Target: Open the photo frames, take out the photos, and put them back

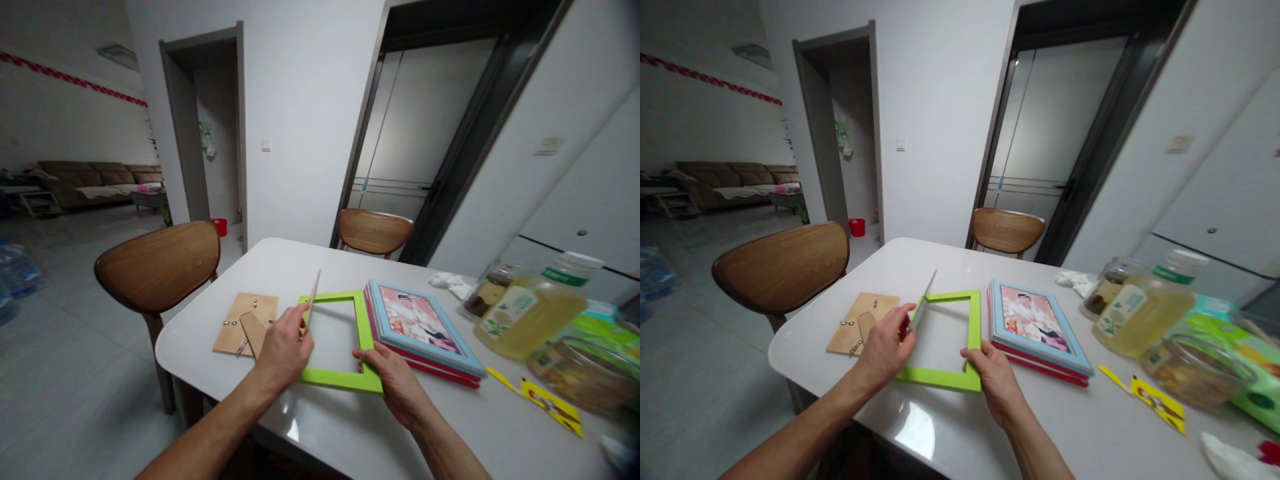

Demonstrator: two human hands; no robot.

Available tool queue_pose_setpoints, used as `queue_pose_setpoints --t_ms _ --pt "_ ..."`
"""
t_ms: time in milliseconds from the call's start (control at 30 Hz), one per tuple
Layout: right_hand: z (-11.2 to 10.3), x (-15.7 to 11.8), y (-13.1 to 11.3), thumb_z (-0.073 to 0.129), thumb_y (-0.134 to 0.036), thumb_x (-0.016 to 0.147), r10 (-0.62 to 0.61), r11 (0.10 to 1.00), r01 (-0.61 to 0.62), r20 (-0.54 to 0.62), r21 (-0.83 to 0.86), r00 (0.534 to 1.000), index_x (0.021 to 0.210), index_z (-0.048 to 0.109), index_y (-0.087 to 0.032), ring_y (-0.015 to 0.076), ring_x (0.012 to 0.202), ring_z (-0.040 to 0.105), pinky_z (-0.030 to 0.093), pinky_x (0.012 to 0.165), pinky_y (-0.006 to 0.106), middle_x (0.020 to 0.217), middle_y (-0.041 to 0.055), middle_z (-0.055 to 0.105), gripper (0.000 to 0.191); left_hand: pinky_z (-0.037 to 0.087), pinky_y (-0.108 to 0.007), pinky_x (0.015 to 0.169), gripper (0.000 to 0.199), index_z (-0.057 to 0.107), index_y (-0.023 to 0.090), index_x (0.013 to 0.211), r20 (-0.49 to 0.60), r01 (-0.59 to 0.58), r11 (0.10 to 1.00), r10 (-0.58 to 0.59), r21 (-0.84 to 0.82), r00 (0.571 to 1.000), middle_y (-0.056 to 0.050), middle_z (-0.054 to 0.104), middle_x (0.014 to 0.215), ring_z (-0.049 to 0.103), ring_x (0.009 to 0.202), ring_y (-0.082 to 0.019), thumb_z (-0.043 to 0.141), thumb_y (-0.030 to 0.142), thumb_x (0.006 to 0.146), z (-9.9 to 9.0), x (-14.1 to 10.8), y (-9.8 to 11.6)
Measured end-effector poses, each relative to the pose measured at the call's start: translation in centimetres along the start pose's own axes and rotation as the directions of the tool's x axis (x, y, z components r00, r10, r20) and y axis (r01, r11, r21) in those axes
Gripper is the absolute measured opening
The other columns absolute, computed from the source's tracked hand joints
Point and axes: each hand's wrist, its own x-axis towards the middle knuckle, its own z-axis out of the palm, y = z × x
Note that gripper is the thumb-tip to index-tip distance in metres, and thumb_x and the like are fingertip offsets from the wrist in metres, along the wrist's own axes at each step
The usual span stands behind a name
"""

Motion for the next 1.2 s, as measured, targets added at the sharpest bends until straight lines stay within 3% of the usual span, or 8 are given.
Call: queue_pose_setpoints --t_ms 67,200,367,533,733,933,1100,1200 --pt "-1.0 0.4 1.1 0.045 -0.03 0.065 -0.017 0.989 0.022 0.035 -0.145 0.999 0.08 0.055 -0.015 0.0157 0.056 0.057 0.043 0.051 0.025 0.067 0.0034 0.063 0.024 0.043 -0.026 0.067 0.041 0.047 0.019 0.106 -0.085 0.167 0.985 -0.17 -0.04 0.982 -0.001 0.056 0.08 0.054 0.068 -0.015 0.043 0.009 0.067 -1.4 -0.3 -2.1" --pt "-2.9 1.4 3.3 0.043 -0.033 0.064 -0.076 0.879 0.051 -0.034 -0.474 0.996 0.096 0.054 -0.01 0.0203 0.07 0.06 0.044 0.06 0.027 0.082 0.0079 0.065 0.041 0.043 -0.025 0.063 0.04 0.047 0.018 0.103 -0.063 0.414 0.908 -0.418 -0.068 0.906 0.0 0.058 0.08 0.055 0.068 -0.016 0.045 0.01 0.064 -2.8 -2.1 -6.2" --pt "-3.3 1.7 3.6 0.041 -0.034 0.066 -0.183 0.52 0.016 -0.093 -0.854 0.979 0.097 0.057 -0.009 0.021 0.068 0.058 0.04 0.061 0.028 0.075 0.0091 0.065 0.042 0.042 -0.028 0.067 0.038 0.048 0.015 0.103 0.007 0.447 0.895 -0.447 0.013 0.895 -0.003 0.06 0.077 0.056 0.075 -0.02 0.046 0.014 0.066 -2.8 -4.2 -8.0" --pt "-2.7 1.1 3.2 0.039 -0.032 0.069 -0.197 0.365 0.018 -0.058 -0.931 0.979 0.093 0.059 -0.013 0.0214 0.071 0.058 0.039 0.062 0.028 0.08 0.01 0.064 0.037 0.041 -0.033 0.07 0.041 0.043 0.019 0.112 0.126 0.361 0.853 -0.434 0.378 0.892 -0.008 0.059 0.094 0.055 0.086 -0.025 0.046 0.027 0.072 -3.3 -4.5 -7.4" --pt "-2.6 1.1 3.6 0.038 -0.034 0.071 -0.235 0.321 0.018 -0.062 -0.947 0.97 0.104 0.054 -0.011 0.0224 0.079 0.058 0.04 0.068 0.029 0.092 0.0126 0.063 0.043 0.032 -0.037 0.091 0.05 0.043 0.015 0.115 0.214 0.083 0.909 -0.183 0.409 0.959 -0.012 0.046 0.117 0.041 0.109 -0.026 0.052 0.023 0.066 -2.5 -5.0 -6.0" --pt "-2.7 1.1 4.1 0.04 -0.034 0.072 -0.258 0.318 0.019 -0.067 -0.948 0.964 0.111 0.049 -0.009 0.0239 0.087 0.056 0.039 0.074 0.032 0.098 0.0142 0.06 0.047 0.022 -0.042 0.099 0.054 0.045 0.017 0.115 0.352 -0.084 0.927 -0.054 0.365 0.934 -0.01 0.041 0.126 0.033 0.118 -0.024 0.045 0.006 0.062 0.5 -4.9 -6.3" --pt "-2.0 0.6 3.6 0.039 -0.034 0.073 -0.363 0.343 0.048 -0.085 -0.938 0.928 0.114 0.046 -0.011 0.0214 0.082 0.055 0.04 0.073 0.032 0.099 0.0124 0.056 0.047 0.027 -0.039 0.098 0.048 0.049 0.015 0.113 0.248 -0.091 0.95 0.015 0.298 0.969 -0.009 0.047 0.122 0.039 0.115 -0.021 0.036 0.003 0.069 -0.2 -3.6 -6.1" --pt "-0.8 0.2 2.8 0.038 -0.033 0.074 -0.475 0.438 0.196 -0.041 -0.878 0.879 0.112 0.047 -0.014 0.0169 0.072 0.054 0.042 0.069 0.031 0.094 0.0091 0.054 0.044 0.031 -0.034 0.097 0.045 0.05 0.018 0.112 0.085 0.006 0.986 -0.02 0.168 0.996 -0.004 0.051 0.118 0.044 0.111 -0.017 0.034 0.006 0.071 -2.0 -2.4 -5.2"
